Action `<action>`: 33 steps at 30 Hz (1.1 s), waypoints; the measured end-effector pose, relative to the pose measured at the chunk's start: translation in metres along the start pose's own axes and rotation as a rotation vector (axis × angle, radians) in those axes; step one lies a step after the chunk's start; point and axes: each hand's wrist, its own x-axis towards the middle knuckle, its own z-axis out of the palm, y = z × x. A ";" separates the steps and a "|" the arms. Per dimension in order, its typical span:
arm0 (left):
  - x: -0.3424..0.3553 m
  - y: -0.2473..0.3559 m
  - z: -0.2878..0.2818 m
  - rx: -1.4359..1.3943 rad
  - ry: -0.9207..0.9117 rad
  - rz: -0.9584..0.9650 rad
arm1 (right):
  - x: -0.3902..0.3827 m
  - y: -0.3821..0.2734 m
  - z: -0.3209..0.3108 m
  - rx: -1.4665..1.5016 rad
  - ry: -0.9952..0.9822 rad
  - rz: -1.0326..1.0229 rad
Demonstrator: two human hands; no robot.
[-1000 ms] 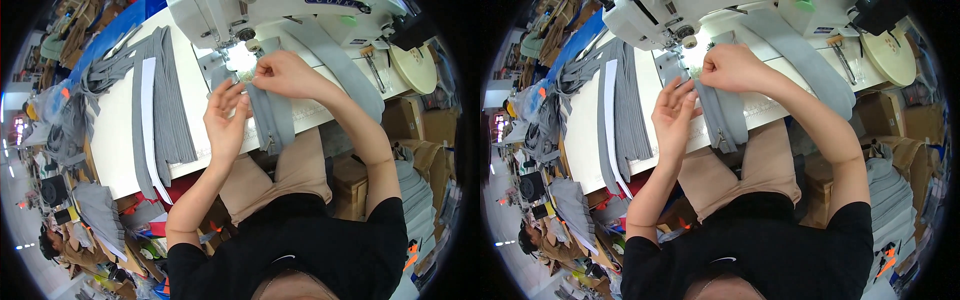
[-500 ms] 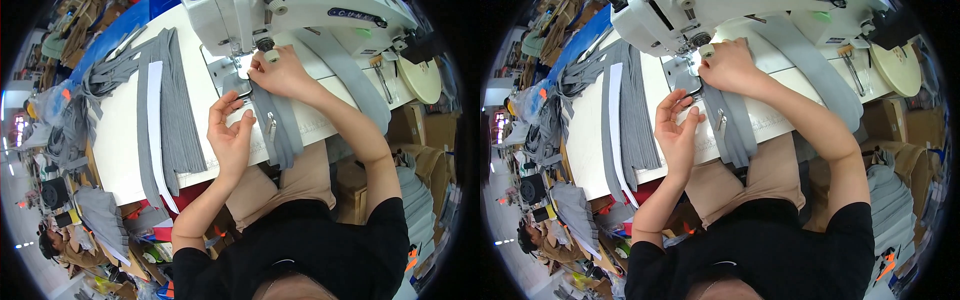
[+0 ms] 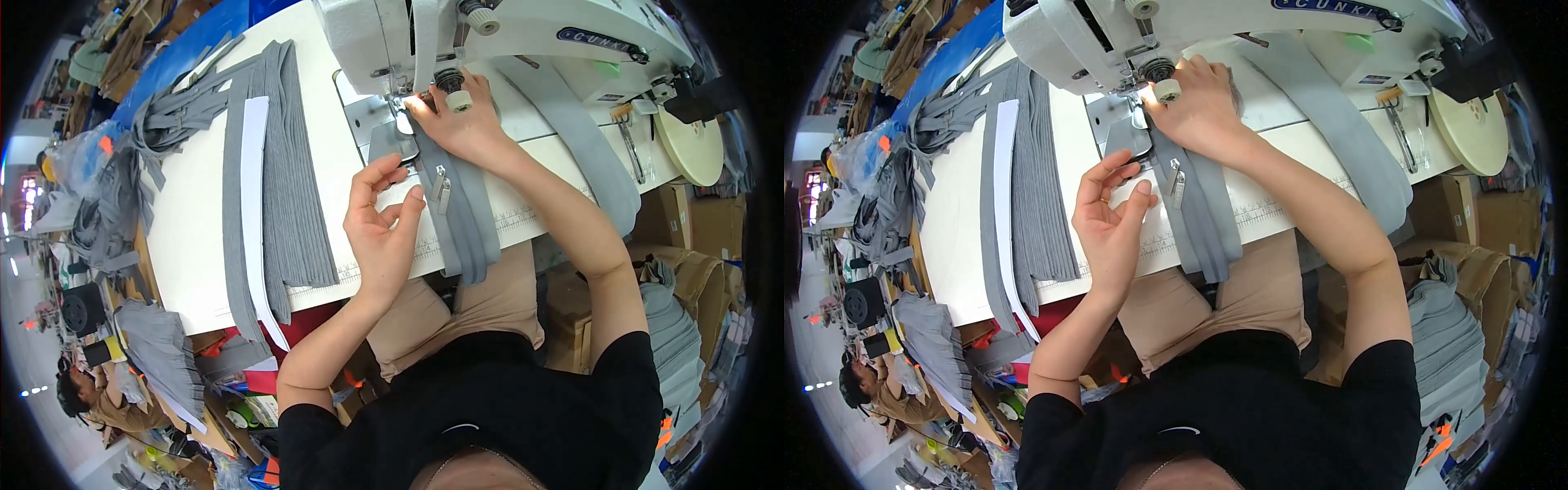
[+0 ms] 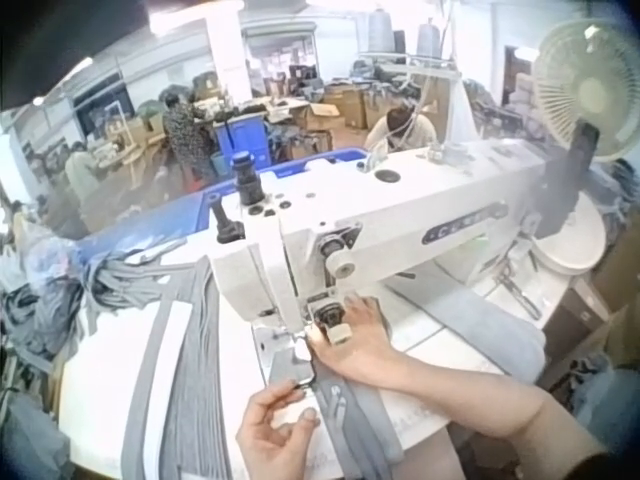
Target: The recorder is using an industrial sewing machine to sew together strips of gray fabric, occasionally aligning zippers and other components.
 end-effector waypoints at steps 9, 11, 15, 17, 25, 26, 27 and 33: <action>0.003 0.013 -0.031 0.137 -0.044 0.061 | 0.005 -0.009 0.003 0.038 -0.188 0.162; 0.020 0.030 -0.063 0.442 0.022 0.164 | 0.001 0.000 -0.018 0.065 -0.153 0.106; 0.052 0.049 -0.140 1.065 0.278 0.389 | 0.004 -0.010 -0.071 0.081 -0.245 0.060; 0.057 0.033 -0.173 1.070 0.212 0.202 | -0.005 -0.013 -0.079 0.101 -0.209 0.026; 0.054 0.062 -0.175 0.135 0.266 -0.207 | -0.041 -0.054 -0.115 0.364 -0.097 -0.012; 0.051 0.066 -0.160 0.133 0.262 -0.209 | -0.047 -0.063 -0.115 0.483 -0.113 -0.022; 0.049 0.069 -0.146 -0.009 0.245 -0.301 | -0.052 -0.075 -0.116 0.639 -0.220 0.044; 0.044 0.053 -0.100 -0.329 0.084 -0.410 | -0.074 -0.141 -0.082 1.432 -0.657 0.368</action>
